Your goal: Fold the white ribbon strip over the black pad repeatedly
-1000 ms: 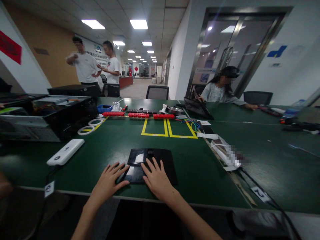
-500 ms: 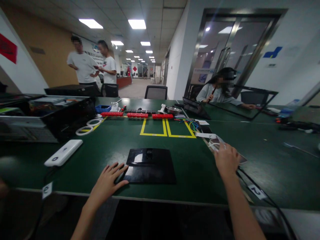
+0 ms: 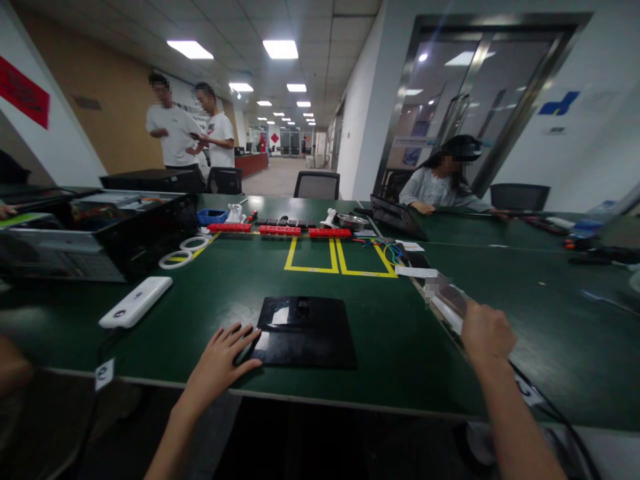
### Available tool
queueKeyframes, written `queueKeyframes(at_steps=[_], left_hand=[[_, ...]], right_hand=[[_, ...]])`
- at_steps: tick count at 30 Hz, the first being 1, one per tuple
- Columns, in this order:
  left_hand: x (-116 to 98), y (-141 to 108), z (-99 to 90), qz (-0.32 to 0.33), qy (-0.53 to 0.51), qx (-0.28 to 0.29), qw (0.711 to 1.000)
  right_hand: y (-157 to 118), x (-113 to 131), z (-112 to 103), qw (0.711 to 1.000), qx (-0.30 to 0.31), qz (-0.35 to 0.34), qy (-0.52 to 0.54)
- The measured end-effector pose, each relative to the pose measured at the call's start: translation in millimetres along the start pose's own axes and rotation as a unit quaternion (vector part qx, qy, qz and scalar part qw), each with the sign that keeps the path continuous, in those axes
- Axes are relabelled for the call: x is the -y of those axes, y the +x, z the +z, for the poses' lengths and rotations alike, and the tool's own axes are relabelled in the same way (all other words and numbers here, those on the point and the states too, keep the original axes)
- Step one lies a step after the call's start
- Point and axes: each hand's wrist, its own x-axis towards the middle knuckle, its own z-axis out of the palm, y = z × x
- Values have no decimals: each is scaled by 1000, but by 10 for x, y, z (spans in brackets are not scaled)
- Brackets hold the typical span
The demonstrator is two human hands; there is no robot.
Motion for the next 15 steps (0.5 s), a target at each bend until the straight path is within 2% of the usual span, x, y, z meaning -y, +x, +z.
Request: queueKeyframes(at_steps=[3, 7, 10, 12, 15], left_hand=[[-3, 2, -10, -5, -5, 3, 1000], [-2, 13, -31, -23, -34, 14, 999], [19, 30, -49, -54, -84, 10, 995], [39, 44, -73, -76, -135, -6, 988], [35, 64, -144, -98, -225, -36, 969]], right_hand=[[-31, 315, -204, 996, -37, 43, -65], [-97, 701, -429, 995, -89, -37, 4], [-159, 888, -530, 973, -122, -149, 131], [-215, 1000, -555, 948, -101, -220, 208], [-329, 1207, -500, 909, -26, -296, 291]])
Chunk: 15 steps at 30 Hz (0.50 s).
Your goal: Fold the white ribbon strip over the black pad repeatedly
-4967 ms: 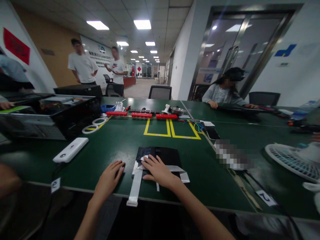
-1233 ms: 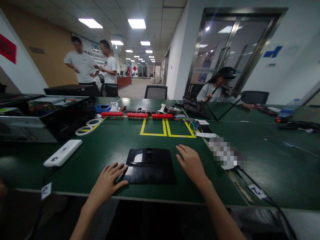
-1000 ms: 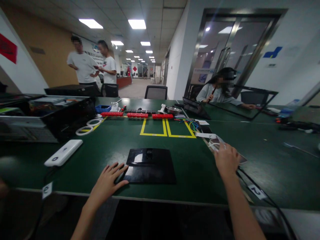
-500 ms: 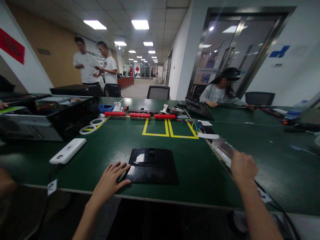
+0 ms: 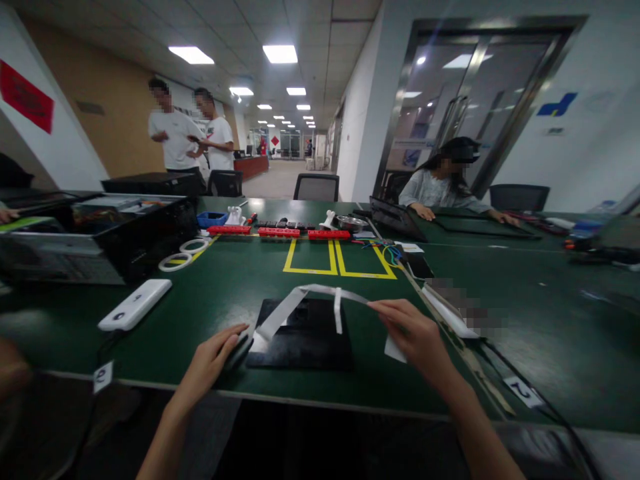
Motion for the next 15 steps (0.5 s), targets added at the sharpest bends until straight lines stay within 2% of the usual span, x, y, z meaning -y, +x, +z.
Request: queueKeyframes(at_steps=[4, 8, 11, 15], left_hand=[[-181, -15, -36, 1, -64, -4, 998], [-379, -70, 86, 88, -2, 27, 996], [-469, -108, 246, 156, 88, 38, 983], [-559, -123, 413, 193, 173, 49, 964]], right_hand=[[-38, 179, 402, 993, 72, -48, 77], [-121, 237, 767, 986, 126, -85, 69], [-175, 232, 890, 983, 147, -103, 39], [-194, 213, 894, 976, 173, -134, 16]])
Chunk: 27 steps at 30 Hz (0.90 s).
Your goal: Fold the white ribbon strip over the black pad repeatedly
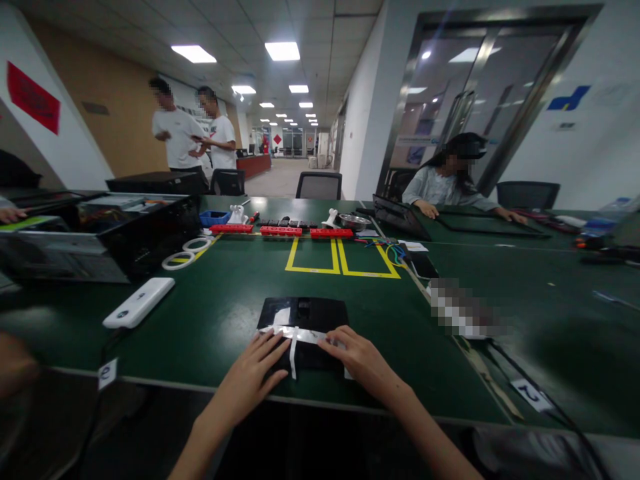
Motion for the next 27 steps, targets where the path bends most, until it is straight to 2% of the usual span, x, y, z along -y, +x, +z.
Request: queueKeyframes(at_steps=[5, 16, 27], left_hand=[[-116, 52, 45, 0, 51, 16, 999], [-223, 68, 154, -29, 39, 27, 998], [-304, 69, 155, -51, 44, 13, 998]], right_hand=[[-7, -48, -45, 1000, 16, -4, -14], [-11, -86, -20, 999, 37, -5, 11], [-20, -115, 6, 996, 77, 12, -31]])
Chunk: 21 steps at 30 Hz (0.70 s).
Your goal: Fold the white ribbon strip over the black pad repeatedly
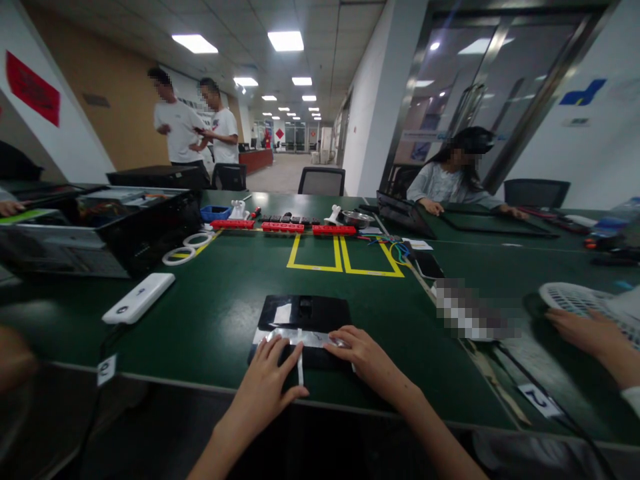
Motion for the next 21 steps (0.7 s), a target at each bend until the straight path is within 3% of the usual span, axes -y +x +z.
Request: queueKeyframes(at_steps=[9, 14, 21], left_hand=[[-23, 11, 52, -6, 16, -9, 1000], [-38, 26, 45, -12, 28, 4, 1000], [32, 65, -109, 0, -22, 31, 999]], right_hand=[[-115, 149, 4, 999, 30, 42, -2], [-187, 167, 33, 992, 83, 76, 51], [-149, 156, -136, 970, 136, 116, 162]])
